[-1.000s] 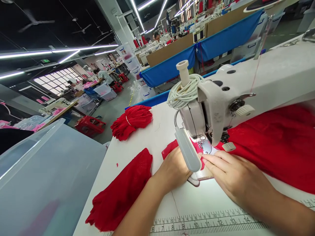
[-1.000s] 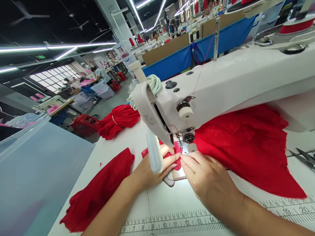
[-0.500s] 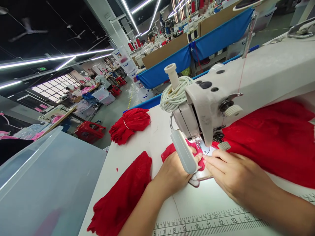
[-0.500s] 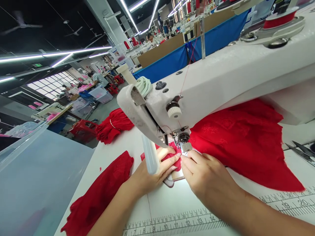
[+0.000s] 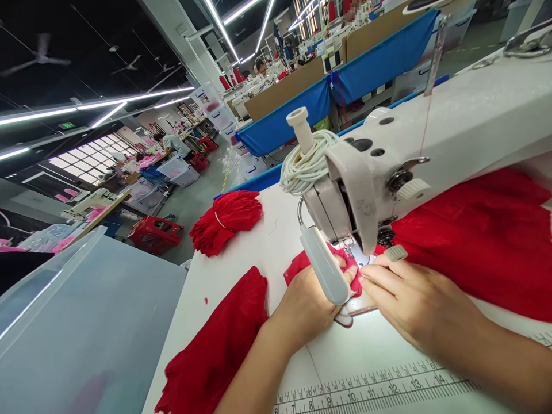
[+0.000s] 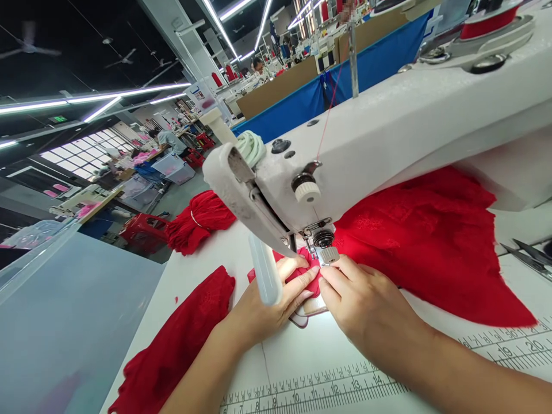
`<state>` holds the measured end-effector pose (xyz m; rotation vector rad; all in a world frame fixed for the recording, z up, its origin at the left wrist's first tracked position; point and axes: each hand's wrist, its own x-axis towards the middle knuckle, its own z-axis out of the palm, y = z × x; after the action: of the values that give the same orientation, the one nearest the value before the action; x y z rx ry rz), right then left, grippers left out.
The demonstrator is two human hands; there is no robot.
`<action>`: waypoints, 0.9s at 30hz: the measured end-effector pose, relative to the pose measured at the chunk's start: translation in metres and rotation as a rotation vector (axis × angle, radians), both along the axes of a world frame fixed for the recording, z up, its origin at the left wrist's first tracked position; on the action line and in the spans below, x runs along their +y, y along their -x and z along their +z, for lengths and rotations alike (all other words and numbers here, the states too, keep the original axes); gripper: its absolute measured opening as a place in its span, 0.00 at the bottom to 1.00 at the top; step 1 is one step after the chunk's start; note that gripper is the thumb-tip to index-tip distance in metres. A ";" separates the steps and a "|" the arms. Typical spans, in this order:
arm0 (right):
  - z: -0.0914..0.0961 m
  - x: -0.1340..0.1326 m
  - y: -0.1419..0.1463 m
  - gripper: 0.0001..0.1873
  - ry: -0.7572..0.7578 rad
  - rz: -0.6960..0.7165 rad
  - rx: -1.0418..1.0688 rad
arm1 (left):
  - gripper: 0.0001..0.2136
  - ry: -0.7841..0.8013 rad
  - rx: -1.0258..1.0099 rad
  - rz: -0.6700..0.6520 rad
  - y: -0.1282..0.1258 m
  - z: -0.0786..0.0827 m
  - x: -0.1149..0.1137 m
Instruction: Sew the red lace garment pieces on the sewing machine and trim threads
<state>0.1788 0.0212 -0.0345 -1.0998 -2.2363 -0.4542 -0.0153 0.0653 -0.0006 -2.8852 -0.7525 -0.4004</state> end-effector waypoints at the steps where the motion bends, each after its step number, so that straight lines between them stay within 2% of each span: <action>1: -0.001 0.000 0.000 0.19 0.002 -0.002 -0.001 | 0.16 -0.007 -0.002 0.003 0.000 0.000 0.000; 8: -0.010 -0.001 0.003 0.19 0.046 -0.036 0.045 | 0.13 0.032 -0.015 -0.008 0.002 -0.003 0.000; 15: -0.003 0.001 0.000 0.17 0.062 -0.018 -0.012 | 0.16 0.097 0.027 0.007 0.006 -0.003 -0.001; 27: -0.001 0.001 -0.002 0.17 0.107 -0.038 0.013 | 0.15 0.058 -0.044 -0.021 0.004 0.000 -0.001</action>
<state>0.1806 0.0217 -0.0356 -1.1988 -2.2538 -0.3453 -0.0198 0.0647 -0.0008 -2.9494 -0.7541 -0.4535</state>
